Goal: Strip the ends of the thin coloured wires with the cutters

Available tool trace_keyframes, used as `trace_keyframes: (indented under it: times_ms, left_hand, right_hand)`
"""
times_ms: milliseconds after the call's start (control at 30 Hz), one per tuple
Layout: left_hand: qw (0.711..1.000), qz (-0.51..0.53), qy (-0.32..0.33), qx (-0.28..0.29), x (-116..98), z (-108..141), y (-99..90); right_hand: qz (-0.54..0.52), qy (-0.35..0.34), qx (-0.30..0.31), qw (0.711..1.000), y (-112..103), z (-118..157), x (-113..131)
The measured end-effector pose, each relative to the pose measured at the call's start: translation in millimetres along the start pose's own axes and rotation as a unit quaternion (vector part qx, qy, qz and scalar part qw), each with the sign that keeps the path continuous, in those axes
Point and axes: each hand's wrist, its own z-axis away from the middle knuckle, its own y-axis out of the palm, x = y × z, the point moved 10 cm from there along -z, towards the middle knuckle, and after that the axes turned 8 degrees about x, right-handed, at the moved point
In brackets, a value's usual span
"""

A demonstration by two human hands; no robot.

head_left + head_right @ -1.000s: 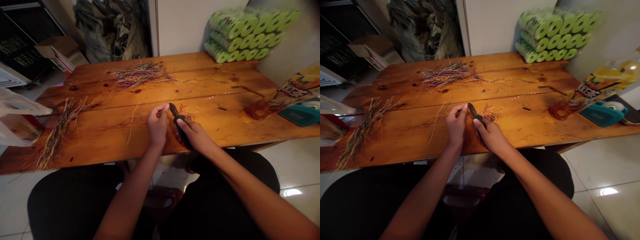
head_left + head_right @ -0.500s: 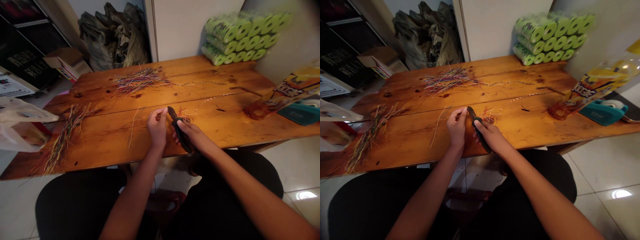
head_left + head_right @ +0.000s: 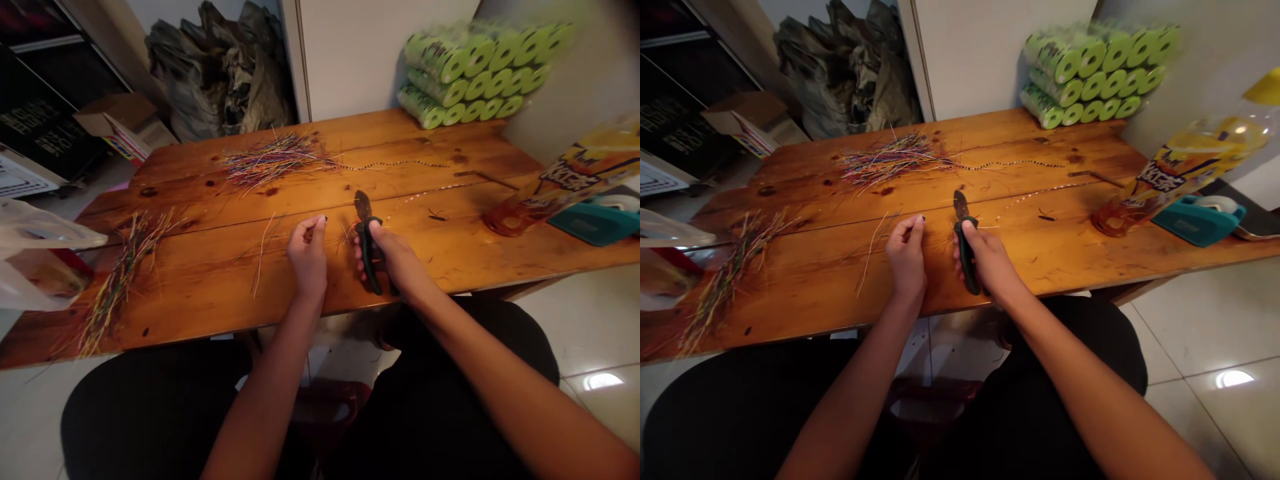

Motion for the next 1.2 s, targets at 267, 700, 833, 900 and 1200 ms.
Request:
trace_keyframes:
  times_ms: [267,700,833,900,1200]
  left_hand:
    - [1.000,0.024,-0.003,-0.009,4,1,-0.6]
    - [0.998,-0.004,-0.040,0.042,17,-1,11.6]
    - [0.995,-0.047,-0.015,0.085,13,-1,20.3]
    - [0.990,-0.082,0.006,0.115,10,0,26.2]
    - [0.984,-0.139,0.048,0.103,1,-1,23.5]
  right_hand:
    - [-0.065,0.012,-0.028,0.997,-21,-6,-12]
    - [-0.018,-0.069,-0.083,0.994,-39,1,23]
    - [-0.016,-0.100,-0.113,0.988,-51,5,35]
    - [-0.010,-0.104,-0.126,0.987,-57,6,38]
    - [-0.043,-0.110,-0.145,0.982,-72,9,38]
